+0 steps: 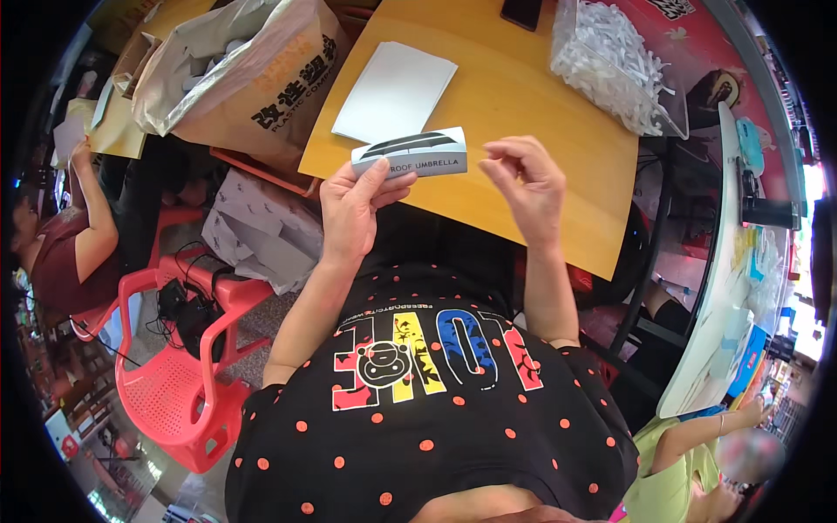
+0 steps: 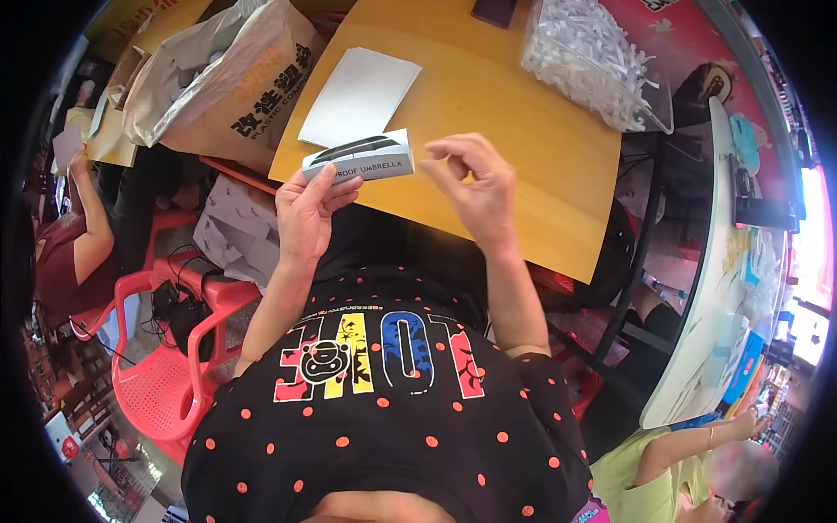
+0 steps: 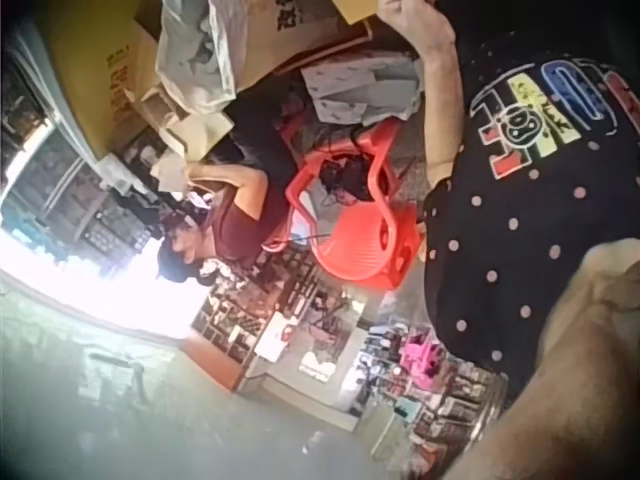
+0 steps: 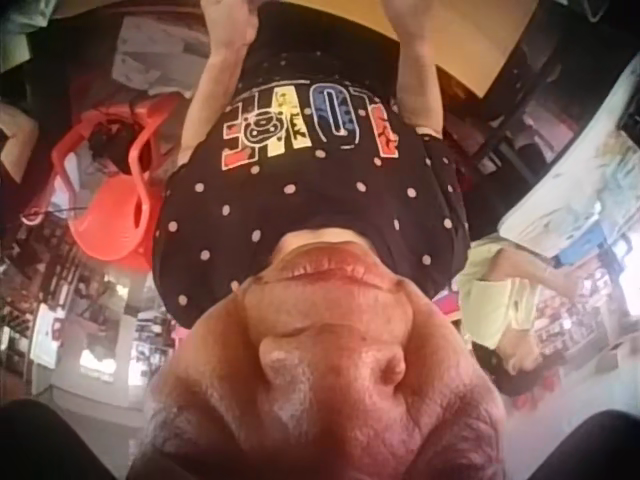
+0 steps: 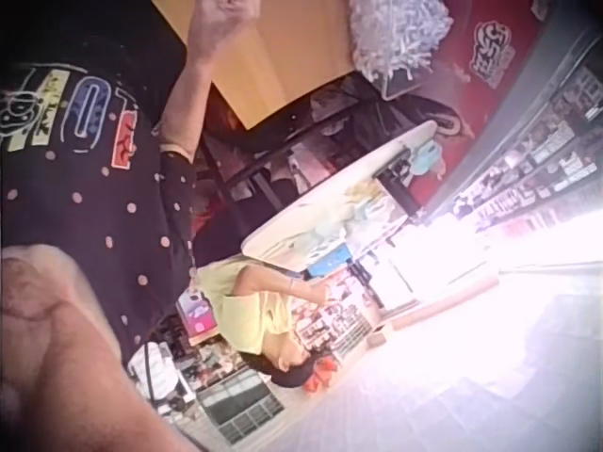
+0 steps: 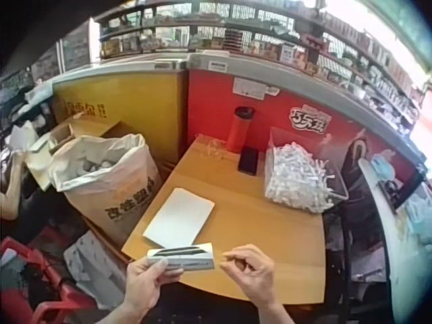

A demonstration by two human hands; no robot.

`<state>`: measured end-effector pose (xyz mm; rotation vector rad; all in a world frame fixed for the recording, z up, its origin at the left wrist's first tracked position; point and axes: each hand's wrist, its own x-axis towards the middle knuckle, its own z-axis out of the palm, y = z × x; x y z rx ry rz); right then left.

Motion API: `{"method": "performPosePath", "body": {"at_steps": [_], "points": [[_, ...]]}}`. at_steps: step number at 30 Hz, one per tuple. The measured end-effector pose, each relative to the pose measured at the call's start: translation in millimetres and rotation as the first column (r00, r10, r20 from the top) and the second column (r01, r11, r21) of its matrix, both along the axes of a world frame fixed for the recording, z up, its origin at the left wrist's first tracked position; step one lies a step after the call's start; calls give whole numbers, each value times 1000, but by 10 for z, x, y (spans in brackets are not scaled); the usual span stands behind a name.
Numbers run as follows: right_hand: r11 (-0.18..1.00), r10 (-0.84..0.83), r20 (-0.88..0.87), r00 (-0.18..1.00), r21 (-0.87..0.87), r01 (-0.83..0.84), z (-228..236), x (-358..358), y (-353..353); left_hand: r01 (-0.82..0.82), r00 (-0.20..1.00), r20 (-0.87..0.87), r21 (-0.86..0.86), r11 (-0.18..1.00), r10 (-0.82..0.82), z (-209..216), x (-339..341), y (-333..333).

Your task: Folding a white paper or thin cardboard box and placing items inside for packaging.

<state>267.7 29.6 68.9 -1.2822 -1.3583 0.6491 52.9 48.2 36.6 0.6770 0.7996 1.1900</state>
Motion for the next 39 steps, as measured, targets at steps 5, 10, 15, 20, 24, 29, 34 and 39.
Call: {"method": "performPosePath", "body": {"at_steps": [5,10,15,20,24,29,34,39], "points": [[1000,-2,-2,1000,-22,1,-169,-117,-21,28,1000,6,-20,999,-28,17,54,-21],[990,-2,-415,910,-129,-57,-216,-149,-44,40,999,7,-1,999,-40,16,82,-45],[980,-47,-481,875,-190,-52,-277,-144,-14,35,999,-16,11,999,-35,-4,69,-57],[934,-44,-649,759,-296,-199,-331,-137,10,-2,996,-93,50,999,7,-18,62,-71],[898,-68,-702,709,-352,-263,-196,-286,15,-1,989,-146,83,997,13,-16,60,-84],[905,-50,-671,740,-343,-250,-289,-451,23,8,981,-192,132,991,18,5,135,-122],[929,-60,-674,736,-308,-207,-327,-511,42,-11,991,-133,95,995,24,-21,146,-99],[931,-70,-654,753,-315,-186,-376,-514,28,-38,972,-230,71,997,53,-50,217,-98]]}}
